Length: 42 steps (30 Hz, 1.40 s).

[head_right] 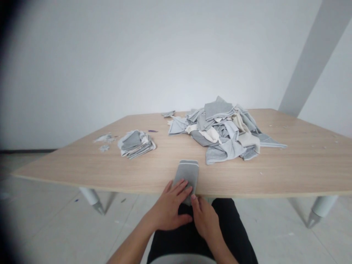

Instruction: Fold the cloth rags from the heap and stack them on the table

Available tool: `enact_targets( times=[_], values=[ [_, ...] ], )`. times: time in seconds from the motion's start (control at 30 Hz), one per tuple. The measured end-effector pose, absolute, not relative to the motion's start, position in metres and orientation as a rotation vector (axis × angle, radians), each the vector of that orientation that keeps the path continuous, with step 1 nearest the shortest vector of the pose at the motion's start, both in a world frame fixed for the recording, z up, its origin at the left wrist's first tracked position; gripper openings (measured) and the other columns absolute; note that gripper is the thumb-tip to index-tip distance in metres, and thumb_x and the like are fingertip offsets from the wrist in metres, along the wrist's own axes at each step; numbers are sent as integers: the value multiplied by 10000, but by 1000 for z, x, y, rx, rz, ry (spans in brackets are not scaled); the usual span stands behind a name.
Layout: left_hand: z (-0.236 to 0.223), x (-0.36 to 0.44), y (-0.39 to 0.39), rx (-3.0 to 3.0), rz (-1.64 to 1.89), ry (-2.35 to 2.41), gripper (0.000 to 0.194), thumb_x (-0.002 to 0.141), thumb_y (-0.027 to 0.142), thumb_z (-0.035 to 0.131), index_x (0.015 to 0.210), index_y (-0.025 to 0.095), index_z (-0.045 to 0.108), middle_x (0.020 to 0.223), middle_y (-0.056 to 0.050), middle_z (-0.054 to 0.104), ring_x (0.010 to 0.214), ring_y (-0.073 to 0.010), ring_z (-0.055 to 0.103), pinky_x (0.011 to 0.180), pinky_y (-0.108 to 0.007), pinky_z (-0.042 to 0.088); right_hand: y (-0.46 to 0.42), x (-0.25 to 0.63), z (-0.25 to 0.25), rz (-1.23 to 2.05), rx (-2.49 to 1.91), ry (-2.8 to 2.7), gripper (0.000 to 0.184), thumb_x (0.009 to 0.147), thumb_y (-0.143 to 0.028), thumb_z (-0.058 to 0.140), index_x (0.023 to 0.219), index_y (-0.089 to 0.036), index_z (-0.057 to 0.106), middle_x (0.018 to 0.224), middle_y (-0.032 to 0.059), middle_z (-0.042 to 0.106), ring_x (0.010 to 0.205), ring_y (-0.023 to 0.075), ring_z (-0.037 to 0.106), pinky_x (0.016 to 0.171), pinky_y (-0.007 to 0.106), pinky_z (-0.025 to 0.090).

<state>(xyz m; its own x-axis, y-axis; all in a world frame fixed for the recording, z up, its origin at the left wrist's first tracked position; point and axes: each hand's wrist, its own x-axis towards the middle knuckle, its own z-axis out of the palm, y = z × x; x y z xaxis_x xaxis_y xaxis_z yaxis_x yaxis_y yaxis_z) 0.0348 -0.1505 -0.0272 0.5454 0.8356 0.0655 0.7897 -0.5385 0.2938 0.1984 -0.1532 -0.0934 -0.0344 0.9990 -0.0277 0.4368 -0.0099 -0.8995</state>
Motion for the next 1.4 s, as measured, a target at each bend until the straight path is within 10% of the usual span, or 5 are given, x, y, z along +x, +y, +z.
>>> enact_targets(
  times=[0.2,0.47,0.7,1.0,1.4],
  values=[
    [-37,33,-177,2399,299,1396,863,704,380,674,1443,101,325,1539,-140,188,1428,-268,156,1162,-441,203,-150,164,-103,1599,-1198,-882,560,775,-623,571,1004,-118,648,844,113,698,713,234,668,534,309,513],
    [-56,18,-189,2099,913,1531,343,919,307,409,1170,215,624,1257,-70,608,1195,-193,540,1053,-368,403,-156,165,-110,1455,-977,-978,378,758,-447,671,940,-117,665,865,95,702,792,223,636,755,342,499],
    [-58,11,-180,1483,1215,1545,474,827,469,565,1170,141,573,1007,-115,694,919,-251,655,814,-375,506,-170,175,-89,1234,-762,-1444,307,849,-353,581,1108,-190,604,1000,64,654,907,217,586,838,341,463],
    [-63,19,-189,1152,1424,1275,397,754,498,635,710,105,675,664,-53,660,624,-171,580,604,-258,472,-178,170,-85,1446,-675,-1373,335,757,-321,698,1059,-205,612,900,19,632,792,163,542,714,271,458],
    [-50,20,-193,1409,1219,1084,342,779,429,627,921,122,681,865,-70,697,814,-219,620,761,-321,505,-173,172,-76,1411,-783,-1305,243,774,-425,655,745,-186,688,704,13,642,669,174,560,674,294,475]
  ],
)
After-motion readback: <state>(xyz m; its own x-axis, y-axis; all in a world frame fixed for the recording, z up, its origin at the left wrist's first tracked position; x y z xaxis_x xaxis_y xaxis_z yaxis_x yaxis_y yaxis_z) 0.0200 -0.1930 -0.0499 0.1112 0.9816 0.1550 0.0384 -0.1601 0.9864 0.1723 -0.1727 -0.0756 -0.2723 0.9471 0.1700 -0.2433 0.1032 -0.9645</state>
